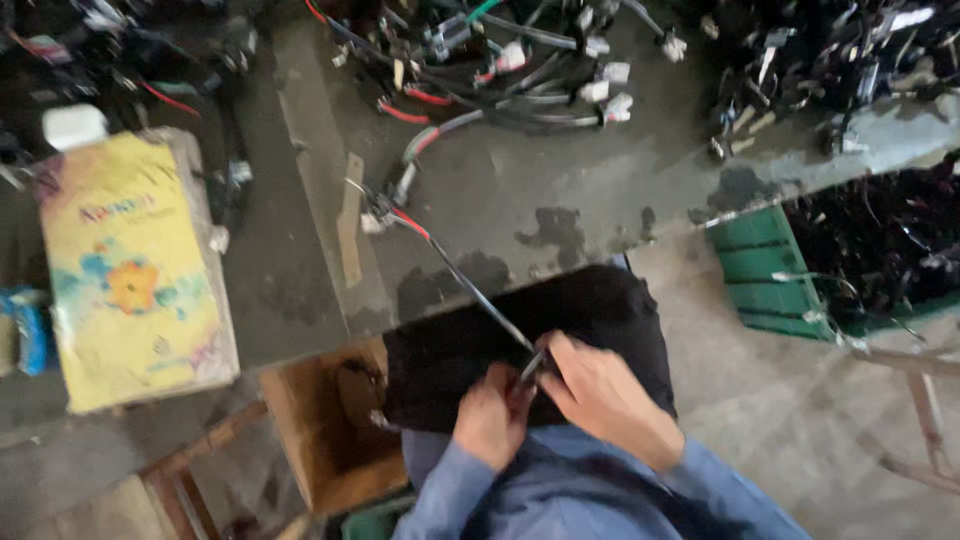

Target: The person repeatedly picks up black electrical cables from a pile on a metal table, uses red-handled pliers to strip the outer insulation from the ends, and places the processed cables back onto the table. The task is performed continuously throughout the clip.

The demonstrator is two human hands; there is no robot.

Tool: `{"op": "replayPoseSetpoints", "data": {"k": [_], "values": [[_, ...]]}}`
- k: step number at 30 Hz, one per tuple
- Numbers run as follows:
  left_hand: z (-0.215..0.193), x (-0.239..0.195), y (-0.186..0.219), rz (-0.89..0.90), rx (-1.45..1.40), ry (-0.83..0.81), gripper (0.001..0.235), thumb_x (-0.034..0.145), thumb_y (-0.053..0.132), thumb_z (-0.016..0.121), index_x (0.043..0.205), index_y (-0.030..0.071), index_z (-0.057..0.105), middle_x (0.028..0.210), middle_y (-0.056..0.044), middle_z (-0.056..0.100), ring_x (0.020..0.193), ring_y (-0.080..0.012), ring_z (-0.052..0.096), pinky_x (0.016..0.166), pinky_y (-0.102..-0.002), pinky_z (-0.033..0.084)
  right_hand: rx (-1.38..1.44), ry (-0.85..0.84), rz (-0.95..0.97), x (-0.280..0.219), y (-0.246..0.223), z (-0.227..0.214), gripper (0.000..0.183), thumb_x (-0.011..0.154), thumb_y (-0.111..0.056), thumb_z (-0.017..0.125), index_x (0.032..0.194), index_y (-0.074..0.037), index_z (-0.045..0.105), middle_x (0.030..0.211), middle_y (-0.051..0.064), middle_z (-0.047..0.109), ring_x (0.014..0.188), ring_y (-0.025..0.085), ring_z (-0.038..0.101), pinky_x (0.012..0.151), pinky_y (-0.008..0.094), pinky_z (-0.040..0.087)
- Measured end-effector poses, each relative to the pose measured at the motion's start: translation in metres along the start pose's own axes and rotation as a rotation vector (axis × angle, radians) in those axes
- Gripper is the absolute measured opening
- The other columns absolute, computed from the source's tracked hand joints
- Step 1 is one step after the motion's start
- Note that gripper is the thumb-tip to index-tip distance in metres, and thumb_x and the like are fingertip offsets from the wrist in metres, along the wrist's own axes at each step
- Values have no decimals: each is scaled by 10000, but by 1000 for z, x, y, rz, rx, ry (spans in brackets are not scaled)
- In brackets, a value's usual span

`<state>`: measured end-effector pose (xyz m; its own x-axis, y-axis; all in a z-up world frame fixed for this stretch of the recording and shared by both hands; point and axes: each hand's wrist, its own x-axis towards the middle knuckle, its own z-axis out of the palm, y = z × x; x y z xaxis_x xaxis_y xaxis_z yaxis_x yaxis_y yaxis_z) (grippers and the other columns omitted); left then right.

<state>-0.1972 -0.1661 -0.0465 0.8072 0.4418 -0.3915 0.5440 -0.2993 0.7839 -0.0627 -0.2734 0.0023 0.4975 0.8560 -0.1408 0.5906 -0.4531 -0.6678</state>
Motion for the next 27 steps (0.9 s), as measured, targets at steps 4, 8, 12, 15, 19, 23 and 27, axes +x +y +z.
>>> {"op": "replayPoseSetpoints", "data": {"k": [4, 8, 12, 15, 19, 23, 27], "values": [[-31, 6, 4, 394, 103, 145, 281, 822, 168, 779, 1011, 56, 604, 832, -132, 638, 786, -358, 627, 711, -457, 501, 323, -108, 206, 8, 20, -47, 223, 771, -156, 783, 986, -121, 740, 870, 55, 704, 727, 166, 754, 652, 332, 591], [-66, 43, 16, 547, 380, 294, 288, 833, 217, 755, 1018, 67, 594, 939, -137, 634, 909, -361, 599, 799, -471, 469, -78, 996, -92, 10, 36, -100, 438, 1153, -141, 699, 1450, -23, 398, 1324, 123, 500, 1217, 224, 507, 1058, 345, 424], [-101, 120, 44, 582, 349, 339, 547, 796, 266, 738, 1248, -1, 584, 1098, -175, 656, 1015, -355, 631, 855, -455, 508, 260, 933, -217, 0, 21, -77, 429, 1072, -124, 693, 1402, -38, 432, 1339, 111, 518, 1205, 223, 520, 1113, 343, 436], [-117, 179, 58, 686, 498, 595, 358, 885, 120, 729, 1217, 44, 618, 1148, -143, 672, 1058, -367, 638, 869, -480, 509, 110, 646, -182, -11, 7, -24, 316, 793, -54, 752, 1077, -62, 613, 1125, 119, 621, 1108, 317, 595, 991, 395, 474], [-141, 225, 97, 476, 641, 424, 242, 810, 179, 790, 1003, 76, 686, 993, -142, 662, 946, -381, 656, 800, -500, 518, 640, 280, -96, -24, -2, 25, 294, 829, -38, 753, 1097, -52, 633, 1067, 85, 629, 811, 148, 625, 751, 273, 537], [-154, 186, 128, 736, 383, 514, 113, 906, 82, 745, 1006, 123, 712, 1013, -123, 648, 946, -350, 667, 806, -445, 525, 763, 86, 177, -47, 27, 47, 268, 870, -73, 752, 1116, -53, 648, 888, 41, 625, 757, 100, 593, 682, 261, 489], [-146, 88, 103, 810, 266, 629, 234, 1024, 27, 678, 1250, 49, 621, 1098, -131, 598, 1009, -302, 621, 867, -402, 519, 859, 46, 248, -60, 57, 67, 221, 909, -98, 736, 1108, -32, 665, 863, 13, 637, 785, 81, 575, 705, 261, 494]]}}
